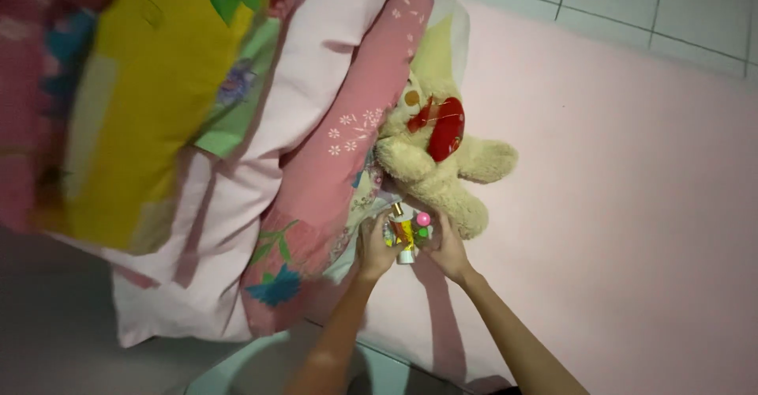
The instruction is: Organizing various makeup and skincare products on a vanity and bed.
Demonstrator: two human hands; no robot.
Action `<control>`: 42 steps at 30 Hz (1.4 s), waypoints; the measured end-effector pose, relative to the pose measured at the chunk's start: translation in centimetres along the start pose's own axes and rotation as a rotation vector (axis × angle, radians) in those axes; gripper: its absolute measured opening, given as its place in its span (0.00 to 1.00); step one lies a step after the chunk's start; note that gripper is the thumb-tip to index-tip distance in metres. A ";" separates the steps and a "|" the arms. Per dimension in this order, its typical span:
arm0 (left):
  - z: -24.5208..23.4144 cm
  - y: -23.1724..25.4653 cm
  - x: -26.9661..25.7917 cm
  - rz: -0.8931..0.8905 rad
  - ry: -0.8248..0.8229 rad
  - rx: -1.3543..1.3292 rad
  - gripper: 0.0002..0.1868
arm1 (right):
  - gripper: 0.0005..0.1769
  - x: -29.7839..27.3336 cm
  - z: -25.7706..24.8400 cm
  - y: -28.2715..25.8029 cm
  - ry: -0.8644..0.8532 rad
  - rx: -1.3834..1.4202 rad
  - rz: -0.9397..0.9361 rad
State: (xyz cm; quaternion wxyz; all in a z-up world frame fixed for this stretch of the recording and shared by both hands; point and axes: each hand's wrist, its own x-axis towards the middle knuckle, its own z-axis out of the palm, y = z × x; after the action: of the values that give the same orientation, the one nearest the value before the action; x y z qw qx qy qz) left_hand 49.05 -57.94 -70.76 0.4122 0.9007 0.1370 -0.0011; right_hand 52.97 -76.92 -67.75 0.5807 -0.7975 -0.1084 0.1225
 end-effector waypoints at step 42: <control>3.4 -6.6 -2.5 -0.488 -0.238 -0.599 0.15 | 0.19 -1.9 5.9 1.9 -0.012 0.113 0.592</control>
State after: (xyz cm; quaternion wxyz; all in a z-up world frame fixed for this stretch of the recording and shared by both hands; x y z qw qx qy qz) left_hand 45.34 -56.95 -77.59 0.6572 0.6753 0.2925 -0.1631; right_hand 49.37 -72.81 -71.12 0.5624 -0.7601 0.1323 0.2972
